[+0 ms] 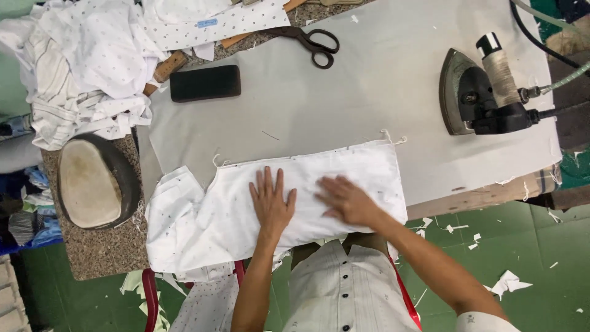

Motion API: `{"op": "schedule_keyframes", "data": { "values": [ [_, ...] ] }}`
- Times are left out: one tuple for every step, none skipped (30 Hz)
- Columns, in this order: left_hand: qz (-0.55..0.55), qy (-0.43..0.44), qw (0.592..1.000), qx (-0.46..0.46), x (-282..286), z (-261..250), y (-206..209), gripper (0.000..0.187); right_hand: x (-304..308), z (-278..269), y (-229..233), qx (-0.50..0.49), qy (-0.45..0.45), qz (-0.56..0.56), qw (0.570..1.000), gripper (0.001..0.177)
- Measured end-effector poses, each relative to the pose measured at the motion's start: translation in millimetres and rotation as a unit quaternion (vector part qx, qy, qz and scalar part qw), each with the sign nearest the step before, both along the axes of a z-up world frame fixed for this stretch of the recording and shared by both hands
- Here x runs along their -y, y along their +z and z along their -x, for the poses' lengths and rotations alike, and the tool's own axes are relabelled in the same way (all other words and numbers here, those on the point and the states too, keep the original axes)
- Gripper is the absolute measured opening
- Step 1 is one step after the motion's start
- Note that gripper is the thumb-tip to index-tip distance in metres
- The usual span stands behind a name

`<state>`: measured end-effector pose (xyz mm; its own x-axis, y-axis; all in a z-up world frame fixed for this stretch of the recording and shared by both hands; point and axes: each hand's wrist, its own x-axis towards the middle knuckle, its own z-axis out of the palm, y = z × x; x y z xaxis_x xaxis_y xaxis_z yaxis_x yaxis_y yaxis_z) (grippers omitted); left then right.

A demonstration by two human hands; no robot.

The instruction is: The person irons a white patterned fabric piece on a work table using a steam iron and a black pressing block. They fold the fabric, press it, trim loose threads with scissors, and continue ironing different sections.

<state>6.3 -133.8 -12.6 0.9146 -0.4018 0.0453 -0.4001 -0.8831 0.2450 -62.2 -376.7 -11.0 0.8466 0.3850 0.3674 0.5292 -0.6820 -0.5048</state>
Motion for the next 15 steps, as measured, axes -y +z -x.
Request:
{"op": "schedule_keyframes", "data": {
  "values": [
    [0.001,-0.005,1.0,0.0,-6.1,-1.5,-1.8,0.066,40.6,-2.9,-12.5,0.0,-0.005,0.001,1.0,0.052],
    [-0.01,0.026,1.0,0.015,-11.1,-2.5,-3.6,0.066,82.8,-6.4,-24.6,0.01,-0.151,0.114,0.982,0.054],
    [-0.02,0.056,0.998,0.03,-16.2,-3.5,-5.2,0.065,124.9,-9.6,-36.2,0.021,-0.292,0.221,0.93,0.055],
    [-0.019,0.055,0.998,0.033,-16.4,-3.6,-4.2,0.065,145.0,-3.9,-13.0,0.024,-0.294,0.222,0.93,0.055],
    [-0.017,0.056,0.998,0.039,-16.6,-3.8,-3.4,0.065,165.1,2.1,10.0,0.081,-0.326,0.24,0.911,0.044],
    [-0.015,0.061,0.997,0.042,-15.7,-0.1,-3.1,0.065,186.5,9.7,32.9,0.137,-0.354,0.258,0.889,0.034],
    [-0.014,0.062,0.997,0.043,-13.3,-0.9,-5.7,0.065,199.1,11.2,49.6,0.139,-0.353,0.258,0.889,0.034],
    [-0.027,0.066,0.996,0.045,-12.9,0.5,-8.0,0.066,210.4,10.9,66.0,0.018,-0.391,0.26,0.883,0.062],
    [-0.039,0.069,0.996,0.048,-13.4,1.8,-10.2,0.068,220.9,10.4,82.4,-0.103,-0.421,0.259,0.863,0.092],
    [-0.039,0.076,0.995,0.05,-6.0,4.9,-11.8,0.068,228.8,8.7,82.9,-0.099,-0.415,0.259,0.866,0.092],
    [-0.045,0.07,0.996,0.035,0.9,7.6,-13.3,0.071,236.0,6.6,83.6,-0.011,-0.392,0.287,0.874,0.08],
    [-0.051,0.067,0.996,0.02,7.8,11.1,-14.2,0.074,243.7,1.6,84.8,0.077,-0.36,0.31,0.876,0.076],
    [-0.05,0.078,0.995,0.021,29.7,15.5,-1.5,0.074,249.5,3.1,83.7,0.082,-0.351,0.309,0.88,0.076],
    [-0.105,0.066,0.99,-0.065,51.0,19.0,11.0,0.077,254.9,4.3,81.7,0.086,-0.352,0.341,0.867,0.054],
    [-0.158,0.052,0.974,-0.152,72.0,21.5,23.1,0.081,260.1,5.1,79.4,0.092,-0.353,0.372,0.853,0.044]
  ]
}}
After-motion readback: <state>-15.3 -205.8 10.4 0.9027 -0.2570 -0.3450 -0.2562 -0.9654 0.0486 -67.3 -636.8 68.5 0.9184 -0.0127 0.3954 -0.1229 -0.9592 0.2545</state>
